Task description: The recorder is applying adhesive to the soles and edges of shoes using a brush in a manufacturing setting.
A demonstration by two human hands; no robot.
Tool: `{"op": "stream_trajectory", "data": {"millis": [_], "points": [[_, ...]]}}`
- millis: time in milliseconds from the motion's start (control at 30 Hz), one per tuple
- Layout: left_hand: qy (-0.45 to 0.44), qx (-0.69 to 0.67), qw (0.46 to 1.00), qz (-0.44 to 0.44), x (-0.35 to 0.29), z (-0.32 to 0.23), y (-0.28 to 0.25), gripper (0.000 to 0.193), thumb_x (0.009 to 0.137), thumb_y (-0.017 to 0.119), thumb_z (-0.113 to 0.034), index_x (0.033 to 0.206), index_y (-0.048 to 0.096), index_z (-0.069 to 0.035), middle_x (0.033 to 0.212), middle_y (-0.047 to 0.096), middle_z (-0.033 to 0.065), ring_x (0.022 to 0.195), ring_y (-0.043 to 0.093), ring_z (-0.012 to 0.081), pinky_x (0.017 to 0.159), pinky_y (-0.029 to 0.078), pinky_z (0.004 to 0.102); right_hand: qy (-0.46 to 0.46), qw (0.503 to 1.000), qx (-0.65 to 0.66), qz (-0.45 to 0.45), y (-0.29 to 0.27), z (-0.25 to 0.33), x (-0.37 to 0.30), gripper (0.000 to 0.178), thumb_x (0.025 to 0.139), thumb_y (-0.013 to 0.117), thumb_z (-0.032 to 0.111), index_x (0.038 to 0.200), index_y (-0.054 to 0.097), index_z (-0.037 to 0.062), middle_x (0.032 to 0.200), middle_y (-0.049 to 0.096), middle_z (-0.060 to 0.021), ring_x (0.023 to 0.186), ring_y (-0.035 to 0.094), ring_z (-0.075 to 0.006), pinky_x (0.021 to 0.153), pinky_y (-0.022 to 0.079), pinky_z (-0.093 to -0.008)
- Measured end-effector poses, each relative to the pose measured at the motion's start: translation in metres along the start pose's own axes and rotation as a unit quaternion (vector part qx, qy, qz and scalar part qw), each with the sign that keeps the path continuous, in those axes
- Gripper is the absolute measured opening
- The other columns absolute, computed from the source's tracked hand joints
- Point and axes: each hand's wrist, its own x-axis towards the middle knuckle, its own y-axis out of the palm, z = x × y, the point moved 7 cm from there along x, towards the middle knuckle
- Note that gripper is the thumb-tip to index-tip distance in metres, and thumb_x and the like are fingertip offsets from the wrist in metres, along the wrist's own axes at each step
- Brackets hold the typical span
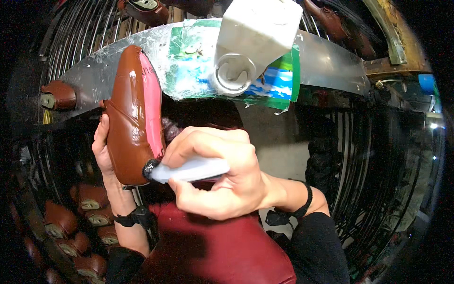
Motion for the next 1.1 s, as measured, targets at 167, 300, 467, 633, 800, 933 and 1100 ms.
{"op": "stream_trajectory", "data": {"millis": [167, 300, 467, 633, 800, 933, 1100], "points": [[-0.117, -0.179, 0.977, 0.01, -0.007, 0.018, 0.034, 0.045, 0.11, 0.054, -0.037, 0.133, 0.063, 0.0, 0.125, 0.072, 0.0157, 0.109, 0.072, 0.0283, 0.097, 0.058, 0.0426, -0.072, 0.997, -0.021, 0.026, -0.009, 0.022, 0.019, 0.024, 0.066, 0.072, -0.003, 0.09, 0.069, -0.0048, 0.092, 0.075, -0.0245, 0.079, 0.075, -0.0296, 0.071, 0.061, -0.0364], [-0.034, -0.137, 0.99, 0.022, -0.012, 0.019, 0.042, 0.049, 0.11, 0.055, -0.039, 0.139, 0.06, 0.001, 0.129, 0.07, 0.0147, 0.112, 0.072, 0.0273, 0.101, 0.057, 0.0427, -0.118, 0.993, 0.023, 0.009, -0.015, 0.029, 0.034, 0.023, 0.059, 0.062, -0.006, 0.081, 0.066, -0.0077, 0.081, 0.07, -0.0178, 0.075, 0.071, -0.0323, 0.071, 0.058, -0.0368], [0.112, 0.247, 0.962, -0.031, -0.013, 0.012, 0.033, 0.051, 0.111, 0.052, -0.039, 0.142, 0.059, 0.002, 0.131, 0.07, 0.0128, 0.113, 0.071, 0.0249, 0.101, 0.057, 0.0412, -0.148, 0.985, 0.03, 0.084, -0.029, 0.015, 0.064, 0.023, 0.059, 0.061, -0.004, 0.081, 0.067, -0.0038, 0.087, 0.075, -0.0226, 0.077, 0.072, -0.0308, 0.074, 0.06, -0.037], [-0.017, -0.03, 0.999, -0.013, -0.004, 0.021, 0.048, 0.053, 0.112, 0.05, -0.041, 0.143, 0.058, 0.001, 0.133, 0.069, 0.0134, 0.115, 0.071, 0.0255, 0.102, 0.057, 0.0415, 0.002, 0.995, 0.1, -0.004, -0.07, -0.06, 0.101, 0.014, 0.085, 0.076, 0.003, 0.096, 0.077, -0.0057, 0.089, 0.078, -0.0126, 0.073, 0.074, -0.0163, 0.069, 0.061, -0.0305], [-0.031, -0.112, 0.993, -0.028, 0.022, -0.001, 0.027, 0.047, 0.111, 0.051, -0.033, 0.142, 0.058, 0.001, 0.131, 0.07, 0.0147, 0.111, 0.072, 0.0246, 0.097, 0.059, 0.0399, 0.169, 0.932, 0.228, -0.224, -0.036, -0.115, 0.044, 0.021, 0.101, 0.067, 0.007, 0.085, 0.07, -0.006, 0.064, 0.069, -0.0133, 0.047, 0.065, -0.0208, 0.046, 0.053, -0.0322], [0.151, 0.165, 0.969, -0.1, 0.078, -0.07, 0.011, 0.028, 0.1, 0.069, -0.013, 0.12, 0.07, 0.005, 0.11, 0.074, 0.011, 0.098, 0.071, 0.0186, 0.09, 0.057, 0.0334, 0.21, 0.861, 0.34, -0.315, -0.023, -0.115, 0.012, 0.021, 0.104, 0.066, 0.013, 0.092, 0.066, -0.0047, 0.072, 0.07, -0.0173, 0.054, 0.068, -0.0239, 0.045, 0.056, -0.034], [0.234, 0.453, 0.85, -0.132, 0.251, -0.165, -0.008, 0.032, 0.091, 0.081, -0.025, 0.108, 0.08, 0.002, 0.091, 0.078, 0.0058, 0.082, 0.07, 0.0123, 0.077, 0.054, 0.0303, 0.141, 0.862, 0.286, -0.394, -0.06, -0.089, 0.02, 0.021, 0.106, 0.065, 0.016, 0.095, 0.058, 0.0, 0.076, 0.07, -0.0175, 0.055, 0.069, -0.0239, 0.046, 0.057, -0.0345]]}}
